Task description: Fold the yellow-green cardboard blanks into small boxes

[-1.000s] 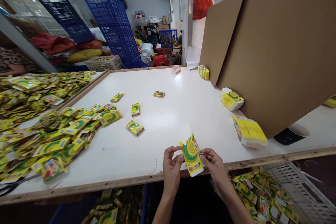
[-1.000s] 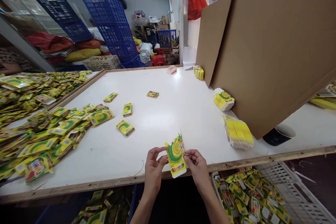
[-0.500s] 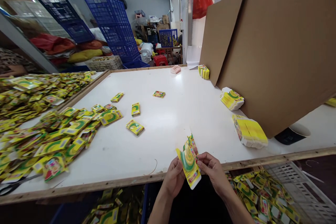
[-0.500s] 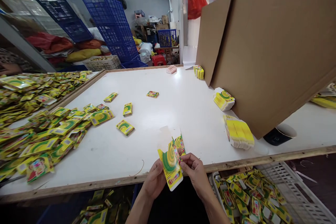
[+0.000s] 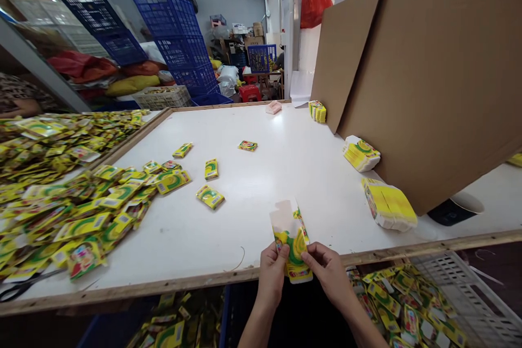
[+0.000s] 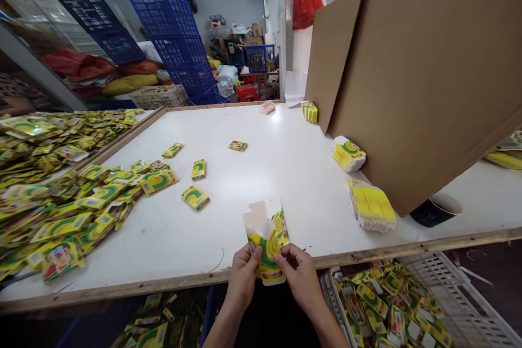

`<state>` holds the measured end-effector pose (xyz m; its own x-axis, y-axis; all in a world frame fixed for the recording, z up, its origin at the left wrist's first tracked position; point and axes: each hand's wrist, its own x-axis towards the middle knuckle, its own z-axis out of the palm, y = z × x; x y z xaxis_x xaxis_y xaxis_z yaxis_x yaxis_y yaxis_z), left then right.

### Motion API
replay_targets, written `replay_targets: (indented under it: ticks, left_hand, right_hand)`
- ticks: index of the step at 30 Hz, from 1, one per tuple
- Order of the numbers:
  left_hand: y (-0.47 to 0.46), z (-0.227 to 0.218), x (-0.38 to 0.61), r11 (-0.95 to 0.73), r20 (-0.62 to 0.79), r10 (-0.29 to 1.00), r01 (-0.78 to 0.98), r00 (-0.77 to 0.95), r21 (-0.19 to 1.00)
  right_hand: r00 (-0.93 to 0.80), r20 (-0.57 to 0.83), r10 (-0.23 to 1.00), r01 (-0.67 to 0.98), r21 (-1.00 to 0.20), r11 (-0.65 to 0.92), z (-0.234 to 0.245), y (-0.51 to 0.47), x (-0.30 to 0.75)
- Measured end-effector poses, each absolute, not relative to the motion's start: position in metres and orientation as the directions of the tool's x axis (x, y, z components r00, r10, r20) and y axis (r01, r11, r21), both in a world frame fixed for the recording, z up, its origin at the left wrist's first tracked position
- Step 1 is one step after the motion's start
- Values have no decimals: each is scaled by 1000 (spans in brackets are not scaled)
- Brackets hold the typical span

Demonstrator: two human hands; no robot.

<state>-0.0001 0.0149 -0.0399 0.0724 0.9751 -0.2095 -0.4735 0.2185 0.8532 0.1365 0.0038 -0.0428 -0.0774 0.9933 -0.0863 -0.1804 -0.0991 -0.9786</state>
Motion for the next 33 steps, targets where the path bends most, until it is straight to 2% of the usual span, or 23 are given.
replay_targets:
  ticks: [8, 19, 25, 30, 33]
  left_hand:
    - [10, -29, 4, 75, -83, 996, -342, -10, 937]
    - [2, -9, -5, 139, -79, 960, -212, 270, 967]
    - [1, -2, -12, 191, -91, 912, -219, 400, 957]
    - [-1, -1, -10, 215, -85, 885, -241, 457, 946]
    - [-3, -6, -8, 220, -91, 890, -246, 446, 944]
  right_hand:
    - [69, -42, 997, -52, -998, -39, -49, 6, 137]
    - [-102, 56, 993, 23, -998, 59, -40, 6, 150]
    - [-183, 30, 983, -39, -999, 23, -28, 7, 159]
    - [-283, 13, 959, -13, -1000, 10, -19, 8, 165]
    - [-251, 31, 967, 57, -997, 47, -18, 9, 166]
